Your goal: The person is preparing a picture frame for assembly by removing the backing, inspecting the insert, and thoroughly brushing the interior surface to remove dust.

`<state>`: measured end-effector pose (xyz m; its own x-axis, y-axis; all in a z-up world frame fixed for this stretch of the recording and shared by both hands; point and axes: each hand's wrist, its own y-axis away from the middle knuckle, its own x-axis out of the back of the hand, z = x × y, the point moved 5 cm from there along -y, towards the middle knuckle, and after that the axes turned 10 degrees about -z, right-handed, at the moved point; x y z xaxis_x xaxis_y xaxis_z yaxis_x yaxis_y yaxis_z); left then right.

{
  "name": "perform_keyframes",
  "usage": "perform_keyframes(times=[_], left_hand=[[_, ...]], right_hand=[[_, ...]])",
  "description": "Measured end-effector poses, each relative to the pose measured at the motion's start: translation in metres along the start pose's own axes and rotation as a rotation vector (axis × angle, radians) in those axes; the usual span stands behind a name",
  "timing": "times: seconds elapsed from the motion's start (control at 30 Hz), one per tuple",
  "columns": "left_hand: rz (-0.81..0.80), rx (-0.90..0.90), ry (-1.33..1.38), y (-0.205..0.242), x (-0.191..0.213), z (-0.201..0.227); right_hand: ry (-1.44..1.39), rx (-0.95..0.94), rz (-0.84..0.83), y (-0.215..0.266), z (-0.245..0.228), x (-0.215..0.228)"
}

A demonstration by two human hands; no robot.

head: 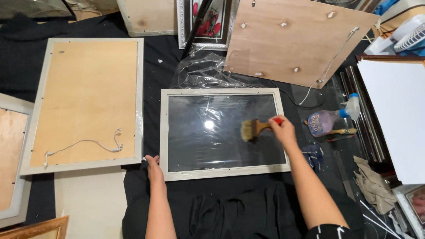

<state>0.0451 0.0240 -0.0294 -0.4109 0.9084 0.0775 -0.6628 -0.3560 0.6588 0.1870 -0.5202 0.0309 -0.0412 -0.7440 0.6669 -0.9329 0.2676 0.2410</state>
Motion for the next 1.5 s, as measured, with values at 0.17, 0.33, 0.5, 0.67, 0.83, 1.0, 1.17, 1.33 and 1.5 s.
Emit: perform_keyframes(times=[0.17, 0.33, 0.5, 0.67, 0.83, 1.0, 1.17, 1.33, 1.5], left_hand=[[0.021, -0.013, -0.074, -0.017, 0.004, -0.017], [0.049, 0.007, -0.097, -0.004, 0.004, -0.003], [-0.027, -0.006, 0.087, 0.048, -0.01, 0.041], [-0.004, -0.008, 0.065, -0.003, 0.003, -0.008], [0.025, 0.003, -0.048, -0.014, 0.004, -0.014], [0.039, 0.03, -0.073, -0.013, 0.005, -0.011], [0.048, 0.087, -0.059, -0.002, 0.002, 0.007], [0.05, 0.109, -0.041, 0.01, 0.0, 0.019], [0.033, 0.094, -0.036, 0.01, -0.001, 0.019]], right_hand=[[0.319, -0.02, 0.176, 0.04, -0.026, 0.094], [0.052, 0.05, 0.004, 0.08, -0.119, -0.029], [-0.318, 0.149, -0.527, 0.116, -0.177, -0.228], [-0.32, 0.078, -0.482, 0.076, -0.199, -0.265], [-0.376, 0.144, -0.332, 0.02, -0.227, -0.259], [-0.369, 0.087, -0.245, -0.013, -0.212, -0.238], [-0.166, 0.145, -0.149, -0.051, -0.145, -0.148], [-0.186, 0.092, -0.05, -0.072, -0.059, -0.021], [0.369, 0.013, 0.028, -0.055, -0.07, 0.079]])
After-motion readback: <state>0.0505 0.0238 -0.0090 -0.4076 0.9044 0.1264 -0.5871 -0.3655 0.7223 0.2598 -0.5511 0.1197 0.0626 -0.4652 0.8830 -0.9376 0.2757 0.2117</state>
